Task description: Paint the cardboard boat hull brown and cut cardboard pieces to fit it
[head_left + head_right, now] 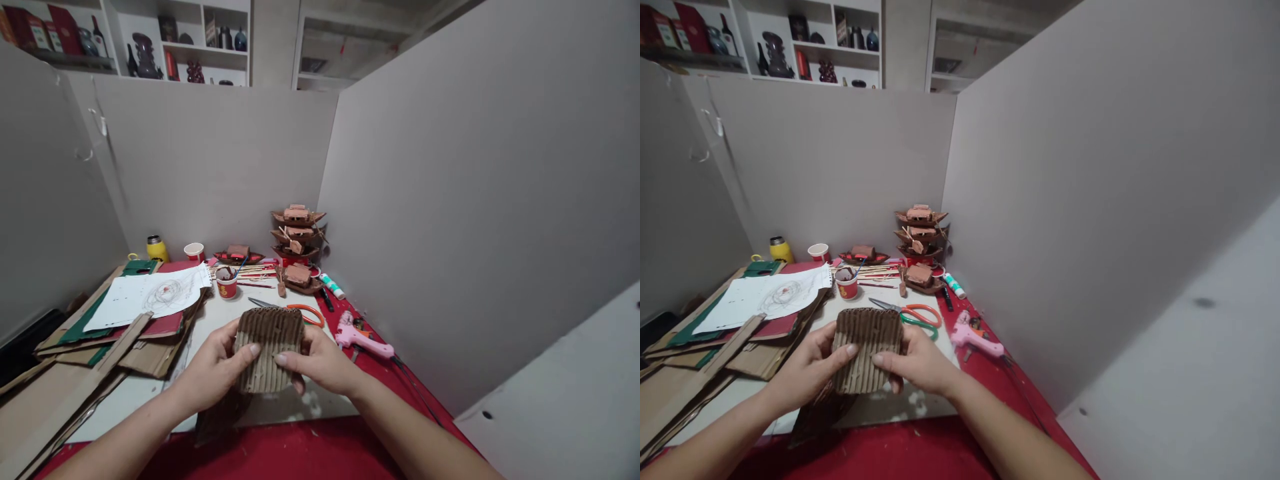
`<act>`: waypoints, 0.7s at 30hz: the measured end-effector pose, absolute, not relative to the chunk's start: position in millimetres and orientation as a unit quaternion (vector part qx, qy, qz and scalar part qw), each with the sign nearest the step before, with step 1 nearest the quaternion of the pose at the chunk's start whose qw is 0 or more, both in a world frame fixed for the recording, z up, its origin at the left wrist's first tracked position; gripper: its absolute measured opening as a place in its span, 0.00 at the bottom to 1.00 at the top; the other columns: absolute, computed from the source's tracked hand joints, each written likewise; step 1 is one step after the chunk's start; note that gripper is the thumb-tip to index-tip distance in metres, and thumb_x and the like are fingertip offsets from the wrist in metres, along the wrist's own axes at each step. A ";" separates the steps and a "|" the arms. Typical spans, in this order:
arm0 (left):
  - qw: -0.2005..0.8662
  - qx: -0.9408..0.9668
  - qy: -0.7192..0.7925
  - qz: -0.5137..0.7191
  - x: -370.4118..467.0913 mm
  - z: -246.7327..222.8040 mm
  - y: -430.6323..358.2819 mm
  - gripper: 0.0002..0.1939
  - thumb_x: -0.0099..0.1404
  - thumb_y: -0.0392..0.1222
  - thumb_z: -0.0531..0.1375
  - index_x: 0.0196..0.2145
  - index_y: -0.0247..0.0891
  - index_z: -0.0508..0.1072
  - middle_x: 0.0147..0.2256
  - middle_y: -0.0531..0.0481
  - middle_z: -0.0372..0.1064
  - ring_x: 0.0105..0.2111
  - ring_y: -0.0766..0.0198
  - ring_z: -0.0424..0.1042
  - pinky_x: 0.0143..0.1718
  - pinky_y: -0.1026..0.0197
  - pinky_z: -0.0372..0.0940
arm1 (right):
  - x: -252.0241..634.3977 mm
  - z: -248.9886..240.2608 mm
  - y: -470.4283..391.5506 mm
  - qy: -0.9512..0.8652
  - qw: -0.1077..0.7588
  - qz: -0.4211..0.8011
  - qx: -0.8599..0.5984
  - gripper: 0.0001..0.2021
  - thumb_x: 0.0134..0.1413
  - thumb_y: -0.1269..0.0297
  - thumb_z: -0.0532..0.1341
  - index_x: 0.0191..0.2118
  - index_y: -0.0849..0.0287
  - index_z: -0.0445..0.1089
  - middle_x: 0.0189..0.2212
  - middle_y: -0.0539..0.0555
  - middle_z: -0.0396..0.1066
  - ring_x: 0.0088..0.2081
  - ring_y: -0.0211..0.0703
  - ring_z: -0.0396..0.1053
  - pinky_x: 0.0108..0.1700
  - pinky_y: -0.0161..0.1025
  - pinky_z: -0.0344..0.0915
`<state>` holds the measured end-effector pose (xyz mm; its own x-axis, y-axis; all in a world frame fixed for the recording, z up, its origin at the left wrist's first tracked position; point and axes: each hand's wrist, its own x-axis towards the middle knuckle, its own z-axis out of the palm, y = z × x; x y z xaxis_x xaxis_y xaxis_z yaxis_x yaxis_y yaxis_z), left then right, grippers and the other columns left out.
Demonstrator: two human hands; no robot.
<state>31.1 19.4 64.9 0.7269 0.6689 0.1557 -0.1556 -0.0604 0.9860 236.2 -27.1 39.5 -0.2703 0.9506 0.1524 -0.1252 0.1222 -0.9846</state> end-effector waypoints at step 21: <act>0.617 0.687 0.250 0.292 33.0 60.4 22.1 0.16 0.62 0.51 0.63 0.40 0.35 0.71 0.30 0.52 0.70 0.24 0.68 0.67 0.22 0.67 0.68 | 230.1 39.0 -26.3 -0.574 0.498 0.545 -0.355 0.21 0.49 0.52 0.69 0.44 0.62 0.73 0.26 0.49 0.70 0.17 0.31 0.65 0.16 0.27 0.66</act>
<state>33.0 22.1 60.4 0.7050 0.7031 0.0926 -0.0162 -0.1146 0.9933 230.1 -26.3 39.0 -0.2516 0.9500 0.1849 -0.1348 0.1547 -0.9787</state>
